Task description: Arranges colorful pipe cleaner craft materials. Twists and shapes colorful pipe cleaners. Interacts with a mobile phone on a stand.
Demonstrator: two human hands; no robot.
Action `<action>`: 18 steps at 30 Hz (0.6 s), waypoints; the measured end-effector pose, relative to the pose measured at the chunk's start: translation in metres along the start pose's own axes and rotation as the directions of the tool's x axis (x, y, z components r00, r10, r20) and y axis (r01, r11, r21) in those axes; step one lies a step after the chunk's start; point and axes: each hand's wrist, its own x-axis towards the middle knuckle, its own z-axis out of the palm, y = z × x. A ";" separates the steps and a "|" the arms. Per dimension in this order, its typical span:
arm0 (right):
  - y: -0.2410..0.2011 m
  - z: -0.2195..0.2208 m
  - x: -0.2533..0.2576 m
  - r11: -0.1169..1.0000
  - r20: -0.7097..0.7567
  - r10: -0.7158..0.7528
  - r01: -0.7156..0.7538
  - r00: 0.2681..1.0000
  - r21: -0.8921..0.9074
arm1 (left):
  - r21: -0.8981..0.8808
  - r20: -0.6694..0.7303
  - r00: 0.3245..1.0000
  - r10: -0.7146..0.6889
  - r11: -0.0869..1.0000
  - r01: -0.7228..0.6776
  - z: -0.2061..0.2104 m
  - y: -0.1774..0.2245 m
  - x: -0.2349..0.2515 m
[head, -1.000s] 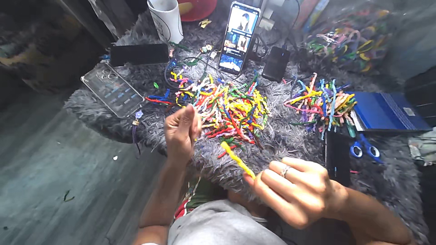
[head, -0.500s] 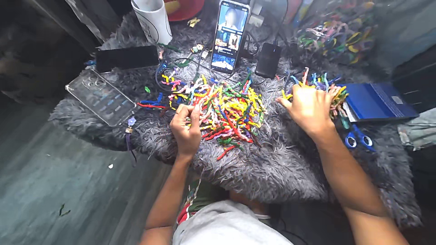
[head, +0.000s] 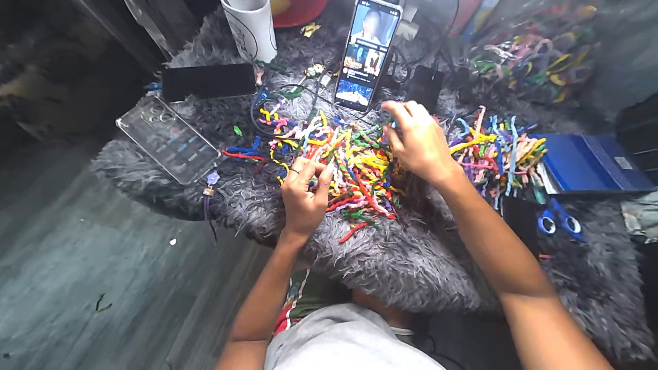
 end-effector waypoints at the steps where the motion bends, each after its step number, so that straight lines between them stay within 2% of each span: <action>1: 0.000 0.001 0.009 1.000 -0.045 0.008 -0.009 0.999 -0.012 | -0.001 0.003 1.000 0.002 1.000 -0.002 0.000 0.000 0.000; 4: 0.008 0.011 0.040 0.993 -0.126 0.052 -0.064 0.991 -0.099 | -0.022 -0.006 1.000 0.022 1.000 -0.022 0.001 -0.001 0.001; 8: 0.022 0.026 0.067 0.973 -0.122 0.068 -0.093 0.990 -0.213 | -0.027 -0.015 1.000 0.019 0.999 -0.019 0.003 -0.002 0.002; 10: 0.025 0.031 0.067 0.980 -0.193 -0.001 -0.037 0.981 -0.196 | -0.045 -0.012 1.000 0.020 0.999 -0.020 0.003 -0.002 0.002; 13: 0.024 0.034 0.062 0.984 -0.372 -0.134 0.077 0.918 -0.163 | -0.052 -0.006 1.000 0.029 0.998 -0.030 0.004 -0.002 0.004; 18: 0.019 0.032 0.065 0.985 -0.423 -0.128 0.064 0.897 -0.161 | -0.073 0.008 1.000 0.024 0.997 -0.023 0.004 -0.001 0.003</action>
